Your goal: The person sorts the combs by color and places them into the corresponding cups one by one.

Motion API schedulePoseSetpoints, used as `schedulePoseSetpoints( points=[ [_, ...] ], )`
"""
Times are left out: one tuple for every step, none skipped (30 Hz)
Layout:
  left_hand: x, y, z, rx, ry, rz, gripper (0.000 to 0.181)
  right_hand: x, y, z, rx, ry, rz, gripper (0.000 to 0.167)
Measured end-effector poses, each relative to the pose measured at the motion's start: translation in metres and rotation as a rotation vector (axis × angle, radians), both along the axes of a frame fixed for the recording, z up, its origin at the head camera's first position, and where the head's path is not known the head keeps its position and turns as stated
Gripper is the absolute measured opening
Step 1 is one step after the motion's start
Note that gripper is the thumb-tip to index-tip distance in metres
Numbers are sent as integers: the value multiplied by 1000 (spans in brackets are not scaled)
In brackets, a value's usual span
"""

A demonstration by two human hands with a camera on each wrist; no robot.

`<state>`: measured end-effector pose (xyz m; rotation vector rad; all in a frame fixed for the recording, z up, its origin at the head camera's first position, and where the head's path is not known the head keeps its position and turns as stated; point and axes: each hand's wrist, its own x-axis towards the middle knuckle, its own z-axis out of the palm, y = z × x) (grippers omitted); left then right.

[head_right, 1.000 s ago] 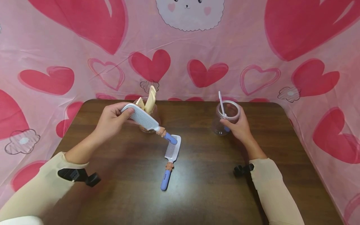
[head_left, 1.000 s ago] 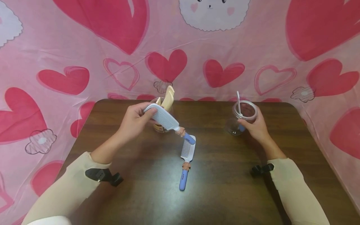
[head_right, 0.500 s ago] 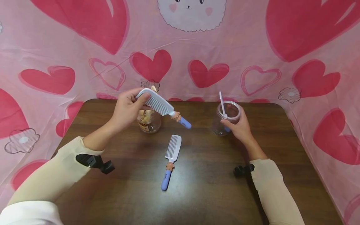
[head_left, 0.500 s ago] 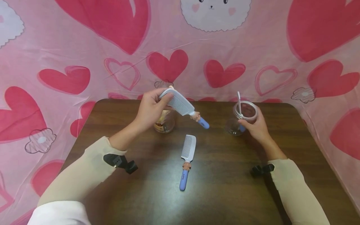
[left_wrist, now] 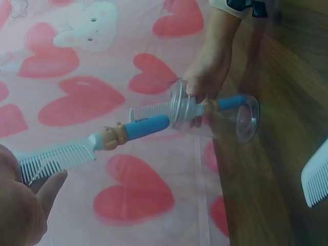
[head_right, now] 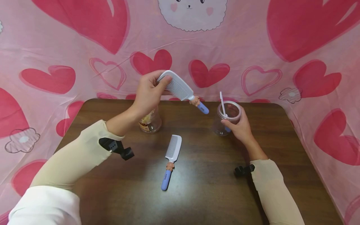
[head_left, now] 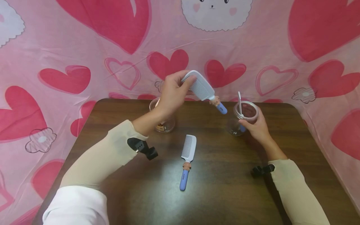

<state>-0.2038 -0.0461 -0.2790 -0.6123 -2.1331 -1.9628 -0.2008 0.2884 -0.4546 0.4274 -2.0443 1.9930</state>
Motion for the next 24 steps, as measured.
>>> schedulePoseSetpoints(
  points=[
    [-2,4,1,-7,10,-1,22,0,0,0,2,0,-1,70],
    [-3,8,1,-20,21,0,23,0,0,0,-2,-2,1,70],
    [-5,12,1,-24,25,-4,23,0,0,0,-1,-3,-1,70],
    [-6,15,1,-29,33,-8,23,0,0,0,3,-4,-4,70],
    [-8,19,1,-33,42,-11,23,0,0,0,8,-4,-8,70],
    [-9,22,0,-39,49,-12,23,0,0,0,9,-6,-9,69],
    [-11,26,0,-39,53,-17,23,0,0,0,11,-8,-11,69],
    [-12,29,-1,-38,54,-21,23,0,1,0,12,-7,-10,69],
    [-14,33,-2,-31,54,-27,23,1,0,0,19,-7,-14,70],
    [-16,36,-2,-30,54,-27,23,1,0,0,18,-10,-13,70],
    [-18,39,-2,-28,49,-26,23,1,0,1,15,-12,-12,70],
    [-20,42,-3,-28,43,-27,23,1,0,1,10,-15,-10,70],
    [-21,45,-4,-29,37,-26,23,1,0,1,12,-16,-12,70],
    [-23,47,-5,-30,34,-23,23,1,0,1,15,-19,-14,71],
    [-24,50,-7,-24,30,-21,23,1,0,1,15,-25,-17,71],
    [-25,52,-8,-27,31,-15,23,1,0,2,18,-28,-18,71],
    [-26,55,-9,-32,35,-8,23,1,0,2,24,-33,-25,72],
    [-26,57,-10,-31,40,-3,23,1,0,2,35,-37,-30,72],
    [-27,59,-12,-28,43,1,23,1,1,2,50,-42,-38,73],
    [-28,61,-13,-27,44,6,23,1,1,2,69,-47,-49,74],
    [-28,64,-14,-28,41,12,24,1,1,2,88,-53,-59,74],
    [-29,66,-15,-36,35,19,24,1,2,2,116,-56,-75,75],
    [-30,68,-16,-43,29,24,25,1,2,3,146,-62,-93,75],
    [-31,71,-17,-42,25,27,24,1,2,3,171,-68,-105,76]
  ],
)
